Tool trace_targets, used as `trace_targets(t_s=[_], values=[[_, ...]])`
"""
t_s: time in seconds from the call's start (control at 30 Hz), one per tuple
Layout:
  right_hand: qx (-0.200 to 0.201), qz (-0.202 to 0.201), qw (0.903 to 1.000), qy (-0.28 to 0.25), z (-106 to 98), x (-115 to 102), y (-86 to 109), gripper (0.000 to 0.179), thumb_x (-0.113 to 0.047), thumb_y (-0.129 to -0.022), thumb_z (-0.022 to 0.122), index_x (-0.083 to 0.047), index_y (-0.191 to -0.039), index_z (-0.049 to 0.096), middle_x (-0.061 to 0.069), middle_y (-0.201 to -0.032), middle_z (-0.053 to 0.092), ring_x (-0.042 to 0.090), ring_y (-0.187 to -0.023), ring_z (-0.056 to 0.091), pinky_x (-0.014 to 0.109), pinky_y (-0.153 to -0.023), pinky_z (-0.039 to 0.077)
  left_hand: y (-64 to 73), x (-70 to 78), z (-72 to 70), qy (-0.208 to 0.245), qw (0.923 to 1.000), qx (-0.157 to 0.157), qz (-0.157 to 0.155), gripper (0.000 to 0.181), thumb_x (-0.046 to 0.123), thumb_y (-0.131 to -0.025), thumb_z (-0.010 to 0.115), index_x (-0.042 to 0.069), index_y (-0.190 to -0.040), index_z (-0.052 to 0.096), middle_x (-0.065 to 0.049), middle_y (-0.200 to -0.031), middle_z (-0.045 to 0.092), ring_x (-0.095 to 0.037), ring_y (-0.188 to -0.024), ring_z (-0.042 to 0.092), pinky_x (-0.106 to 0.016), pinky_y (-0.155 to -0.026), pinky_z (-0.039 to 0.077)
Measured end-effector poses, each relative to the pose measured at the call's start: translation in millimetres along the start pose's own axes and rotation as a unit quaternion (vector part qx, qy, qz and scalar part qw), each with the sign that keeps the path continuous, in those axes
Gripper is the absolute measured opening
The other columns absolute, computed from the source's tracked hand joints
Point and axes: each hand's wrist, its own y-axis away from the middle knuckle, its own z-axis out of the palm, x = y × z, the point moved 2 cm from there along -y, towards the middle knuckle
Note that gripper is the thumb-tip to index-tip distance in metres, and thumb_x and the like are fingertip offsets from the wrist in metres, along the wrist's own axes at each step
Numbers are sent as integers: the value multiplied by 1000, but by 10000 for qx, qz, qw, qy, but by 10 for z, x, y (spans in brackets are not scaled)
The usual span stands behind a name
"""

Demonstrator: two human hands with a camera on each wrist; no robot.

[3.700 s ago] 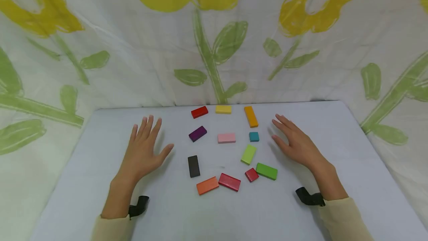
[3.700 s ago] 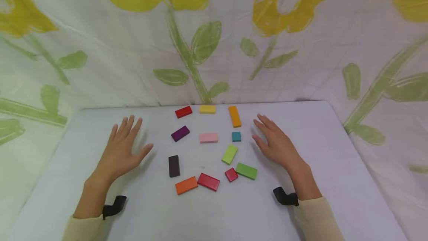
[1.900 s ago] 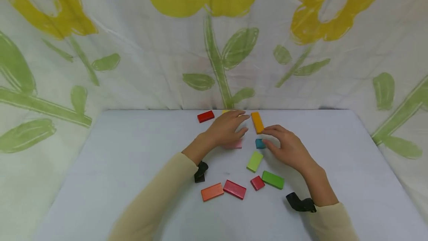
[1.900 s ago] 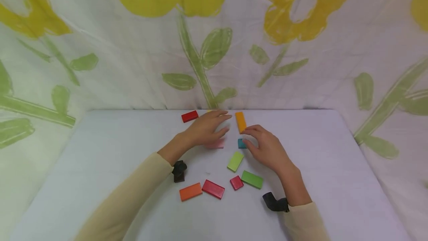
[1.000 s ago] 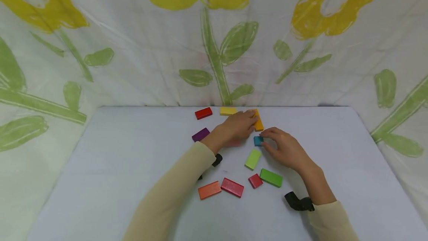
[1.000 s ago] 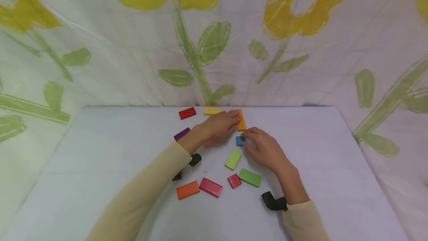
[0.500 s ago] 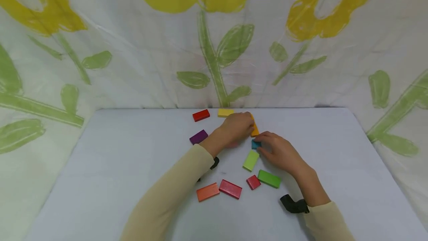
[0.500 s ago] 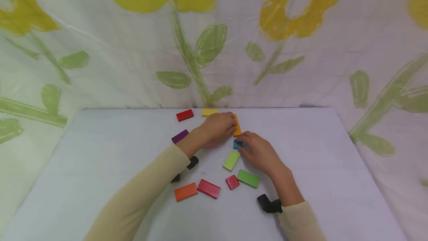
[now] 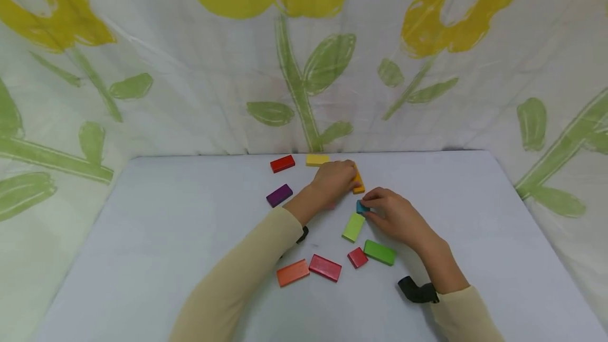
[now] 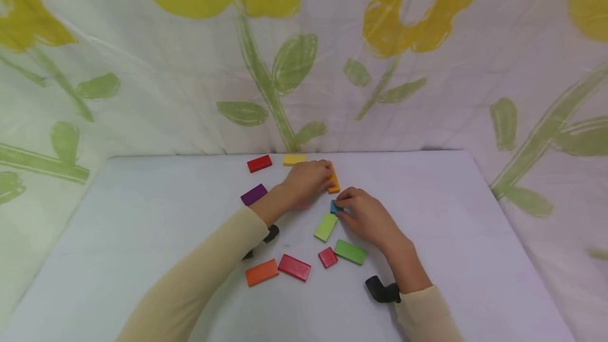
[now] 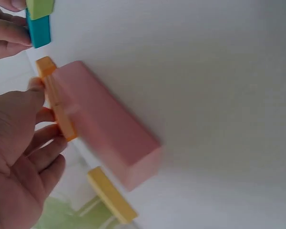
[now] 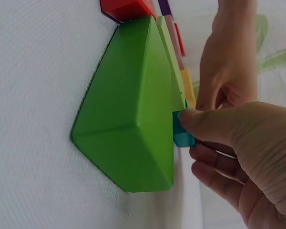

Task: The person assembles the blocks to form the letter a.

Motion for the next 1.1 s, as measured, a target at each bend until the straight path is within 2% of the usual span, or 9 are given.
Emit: trace_targets(t_s=[0.1, 0.27, 0.4, 0.67, 0.93, 1.1], values=[[65, -21, 10000, 49, -14, 10, 1, 27, -9, -91, 82, -3, -118, 81, 9, -117, 76, 28, -111, 71, 48, -97, 62, -14, 19, -28, 1, 9999, -90, 80, 33, 45, -108, 59, 19, -117, 78, 3, -127, 68, -15, -107, 68, -27, -90, 61], [30, -2, 10000, 1, -48, 18, -3, 27, -8, -91, 83, -2, -117, 81, 10, -115, 76, 29, -110, 72, 49, -97, 62, 16, -1, -60, 328, 9990, -201, 211, 29, 42, -108, 60, 20, -115, 77, 3, -135, 67, -15, -116, 67, -28, -99, 59], [-33, 49, 10000, -6, -59, 18, -7, 26, -8, -92, 82, -2, -117, 81, 10, -115, 76, 30, -110, 71, 51, -98, 62, 46, -34, -48, 444, 9983, -141, 363, 28, 42, -109, 58, 21, -120, 73, 5, -140, 66, -16, -121, 66, -30, -104, 57], [16, 34, 10000, -34, -36, 38, 2, 25, -7, -92, 81, -4, -117, 81, 9, -116, 77, 29, -111, 72, 50, -98, 62, 78, -49, -25, 541, 9973, -78, 500, 38, 42, -110, 55, 19, -138, 65, 0, -155, 59, -20, -144, 58, -35, -118, 51], [23, 31, 9999, -107, -19, 26, 14, 26, -8, -93, 81, -3, -118, 80, 9, -117, 76, 30, -112, 71, 51, -98, 61, 109, -53, 17, 705, 9953, -43, 669, 42, 44, -110, 55, 17, -140, 65, 1, -156, 56, -17, -140, 59, -34, -116, 52], [58, -55, 9999, -105, -1, 23, 10, 27, -8, -92, 81, -4, -119, 80, 8, -117, 76, 29, -112, 71, 50, -98, 61, 147, -78, 19, 710, 9960, -83, 544, 49, 45, -110, 53, 17, -149, 60, 1, -164, 50, -17, -150, 51, -36, -124, 46]])
